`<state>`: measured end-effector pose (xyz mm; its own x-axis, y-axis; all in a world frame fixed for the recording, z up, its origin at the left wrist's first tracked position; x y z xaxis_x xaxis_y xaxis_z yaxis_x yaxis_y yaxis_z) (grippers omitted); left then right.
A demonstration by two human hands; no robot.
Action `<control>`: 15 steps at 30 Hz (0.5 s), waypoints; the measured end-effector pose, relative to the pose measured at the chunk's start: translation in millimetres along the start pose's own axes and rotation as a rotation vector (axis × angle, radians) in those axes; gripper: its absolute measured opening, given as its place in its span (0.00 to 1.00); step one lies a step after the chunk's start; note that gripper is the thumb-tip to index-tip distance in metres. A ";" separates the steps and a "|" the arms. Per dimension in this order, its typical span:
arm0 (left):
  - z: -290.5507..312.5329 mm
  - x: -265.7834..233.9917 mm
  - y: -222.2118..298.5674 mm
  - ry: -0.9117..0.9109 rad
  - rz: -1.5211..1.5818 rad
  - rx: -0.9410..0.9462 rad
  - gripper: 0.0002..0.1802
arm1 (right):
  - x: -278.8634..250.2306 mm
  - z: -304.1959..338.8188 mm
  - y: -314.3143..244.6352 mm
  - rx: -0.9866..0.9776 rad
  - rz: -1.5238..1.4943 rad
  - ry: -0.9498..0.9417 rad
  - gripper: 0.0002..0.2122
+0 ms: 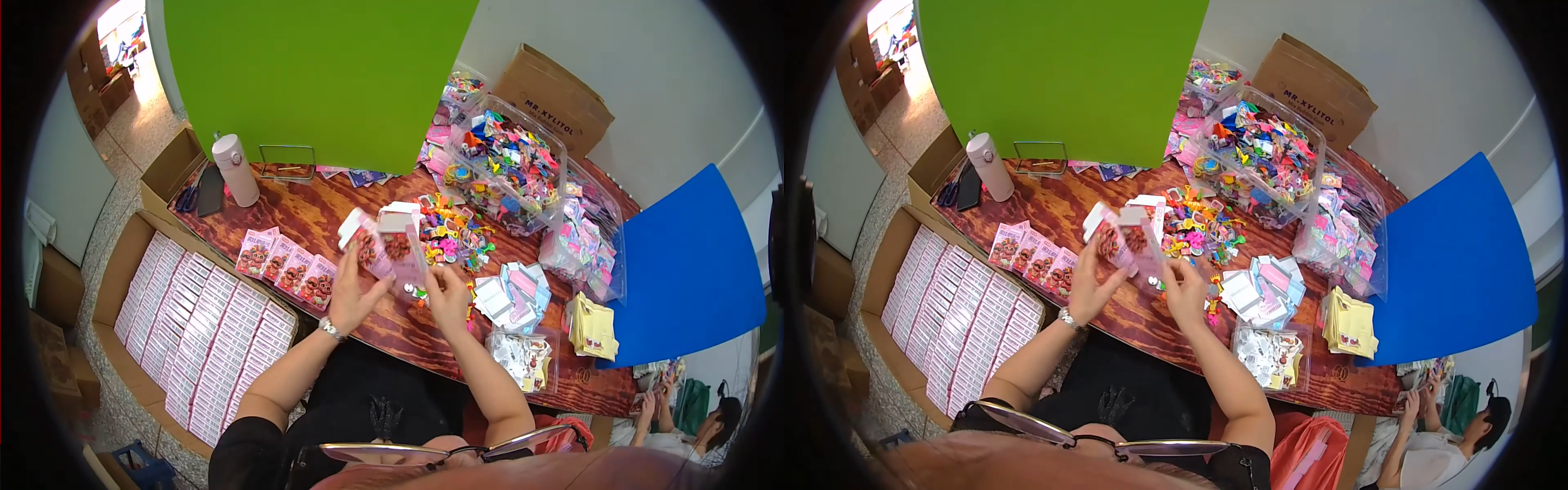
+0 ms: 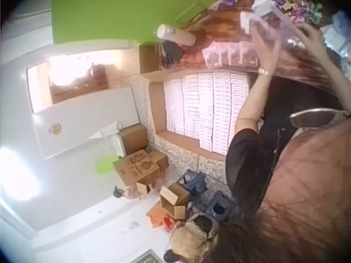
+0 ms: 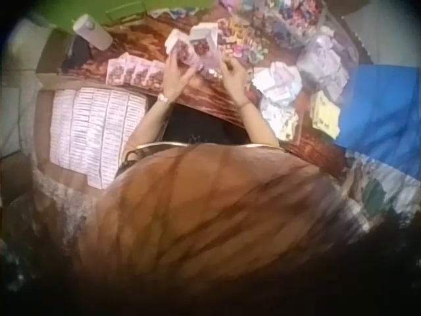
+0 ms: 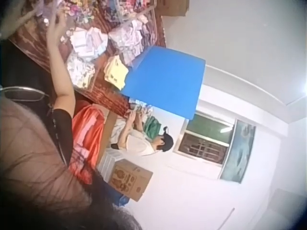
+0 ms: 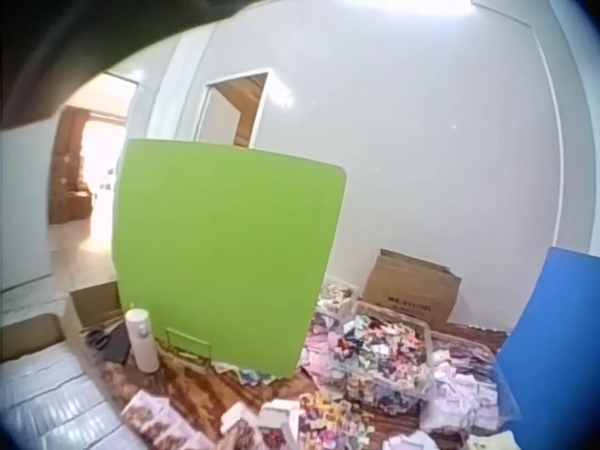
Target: Packing small colorful toy components into plastic containers and then into larger boxes.
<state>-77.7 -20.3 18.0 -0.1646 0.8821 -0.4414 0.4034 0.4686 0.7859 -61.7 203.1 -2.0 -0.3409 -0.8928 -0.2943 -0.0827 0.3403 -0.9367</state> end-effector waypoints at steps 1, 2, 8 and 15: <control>1.5 7.3 -1.3 0.013 -0.004 -0.007 0.54 | -0.1 10.6 -15.9 -0.062 0.016 -0.028 0.07; 2.8 19.5 -4.8 0.005 0.128 -0.102 0.58 | -3.2 20.4 -25.9 -0.067 0.019 -0.031 0.07; -6.5 28.4 37.3 -0.037 0.101 -0.173 0.64 | -3.7 48.2 -36.2 -0.220 0.082 -0.121 0.06; 6.6 35.7 39.7 -0.050 0.155 -0.057 0.69 | -12.0 52.6 -53.3 -0.288 0.205 -0.107 0.06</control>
<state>-61.6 29.5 30.6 -0.0587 0.9410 -0.3332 0.3684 0.3306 0.8689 -3.9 180.1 41.5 -0.2789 -0.8179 -0.5033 -0.2882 0.5712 -0.7686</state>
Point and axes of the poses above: each hand's wrist, its own z-axis away from the middle knuckle, its own x-axis out of the palm, y = z × x, the point moved 7 cm from there along -z, towards the middle knuckle, and after that the axes turned 1 degree about y, right-handed, at the moved point
